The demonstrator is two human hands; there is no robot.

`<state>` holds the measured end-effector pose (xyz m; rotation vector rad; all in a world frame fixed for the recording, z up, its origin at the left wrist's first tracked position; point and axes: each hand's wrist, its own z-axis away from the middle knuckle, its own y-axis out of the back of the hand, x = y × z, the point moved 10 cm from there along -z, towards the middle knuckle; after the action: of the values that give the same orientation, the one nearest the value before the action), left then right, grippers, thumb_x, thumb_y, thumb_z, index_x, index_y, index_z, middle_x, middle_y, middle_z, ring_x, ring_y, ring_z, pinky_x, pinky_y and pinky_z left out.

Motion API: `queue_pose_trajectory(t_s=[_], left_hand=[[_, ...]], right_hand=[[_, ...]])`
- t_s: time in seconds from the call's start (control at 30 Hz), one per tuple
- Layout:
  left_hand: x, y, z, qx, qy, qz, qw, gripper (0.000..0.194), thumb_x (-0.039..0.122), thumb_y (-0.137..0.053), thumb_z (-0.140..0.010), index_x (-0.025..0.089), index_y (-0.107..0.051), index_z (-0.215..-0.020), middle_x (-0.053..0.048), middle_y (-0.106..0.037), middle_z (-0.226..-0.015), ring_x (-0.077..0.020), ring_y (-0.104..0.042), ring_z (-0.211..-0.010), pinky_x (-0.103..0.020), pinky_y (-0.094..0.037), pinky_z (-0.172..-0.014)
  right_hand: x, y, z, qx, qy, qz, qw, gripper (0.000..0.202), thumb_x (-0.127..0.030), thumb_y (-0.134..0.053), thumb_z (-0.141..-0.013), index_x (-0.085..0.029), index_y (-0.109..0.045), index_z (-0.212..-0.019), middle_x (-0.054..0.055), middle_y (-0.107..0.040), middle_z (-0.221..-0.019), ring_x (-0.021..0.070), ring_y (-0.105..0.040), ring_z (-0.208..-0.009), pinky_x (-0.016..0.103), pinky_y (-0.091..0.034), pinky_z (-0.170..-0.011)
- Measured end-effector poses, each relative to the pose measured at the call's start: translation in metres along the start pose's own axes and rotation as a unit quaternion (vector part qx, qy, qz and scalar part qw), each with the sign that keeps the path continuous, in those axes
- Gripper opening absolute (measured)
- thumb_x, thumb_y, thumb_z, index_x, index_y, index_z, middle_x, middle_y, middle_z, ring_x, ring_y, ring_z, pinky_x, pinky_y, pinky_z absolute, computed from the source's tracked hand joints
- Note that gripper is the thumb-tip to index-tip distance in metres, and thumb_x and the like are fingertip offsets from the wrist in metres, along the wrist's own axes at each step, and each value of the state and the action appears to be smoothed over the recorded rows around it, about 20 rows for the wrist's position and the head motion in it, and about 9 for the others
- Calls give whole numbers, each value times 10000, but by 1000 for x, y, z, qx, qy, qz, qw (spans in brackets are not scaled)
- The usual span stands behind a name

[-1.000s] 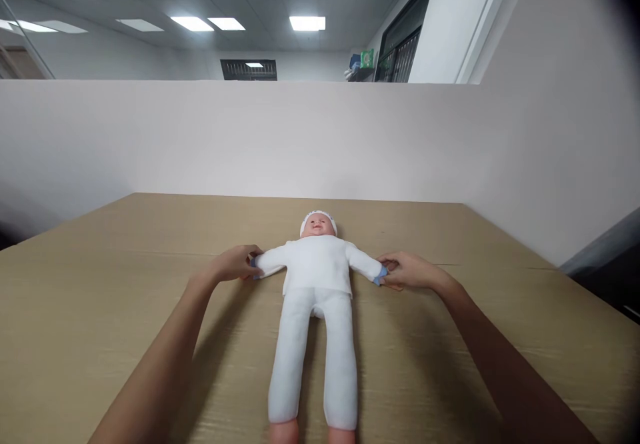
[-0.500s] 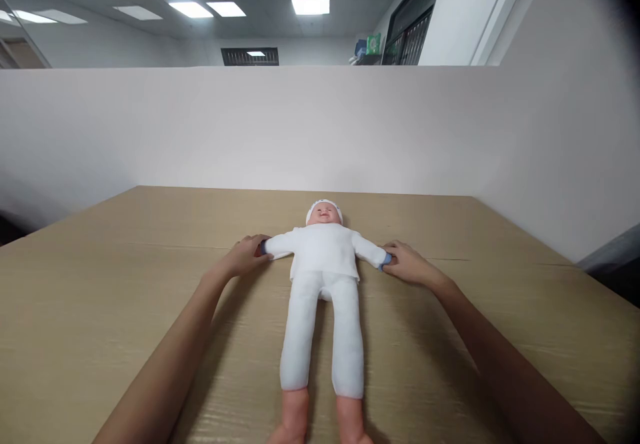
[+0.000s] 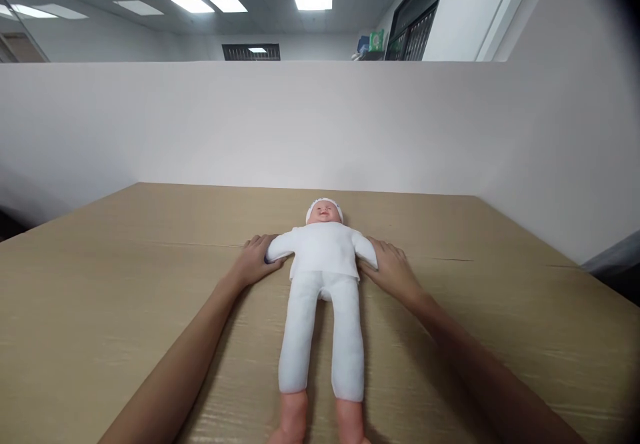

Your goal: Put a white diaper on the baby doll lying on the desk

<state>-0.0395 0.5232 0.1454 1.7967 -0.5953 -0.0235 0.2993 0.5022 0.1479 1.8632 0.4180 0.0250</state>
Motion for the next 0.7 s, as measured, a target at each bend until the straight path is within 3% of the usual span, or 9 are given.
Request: queue_pose_trajectory(t_s=[0.13,0.3,0.47,0.7], left_hand=[[3,-4,1,22,5,-15,1000,576,498,-614,-943,201,-553,-1433,-97,-693,-1358,-326,-605,-1214,-426,-428,-1051],[-6,-6,6,27,44,-31,998,535,518,-572,-971,205,-593,-1405,-123,-691,-1338,-344,-585,-1214,-457,-410,-1061],[-6,-3,22,55,91,-42,993,724,521,-523,-996,144,-391,-1600,-190,-622,-1460,-395,-528,-1324,-524,-367,-1119],[1,3,68,66,168,-68,981,688,500,-368,-1055,169,-301,-1655,-152,-389,-1694,-370,-375,-1521,-506,-305,-1226]], right_hand=[[-7,-11,4,57,11,22,998,462,-320,-480,-1037,-127,-496,-1457,177,-690,-1262,347,-589,-1122,409,-399,-992],[-1,-14,3,62,13,23,998,403,-321,-490,-1038,-140,-554,-1392,159,-689,-1221,335,-583,-1074,398,-417,-953],[-1,-6,8,87,0,29,996,457,-309,-515,-1013,-151,-530,-1442,158,-684,-1263,335,-575,-1148,411,-425,-993],[-5,7,45,130,-31,20,991,632,-350,-511,-987,-79,-403,-1548,210,-496,-1580,336,-383,-1482,506,-187,-1274]])
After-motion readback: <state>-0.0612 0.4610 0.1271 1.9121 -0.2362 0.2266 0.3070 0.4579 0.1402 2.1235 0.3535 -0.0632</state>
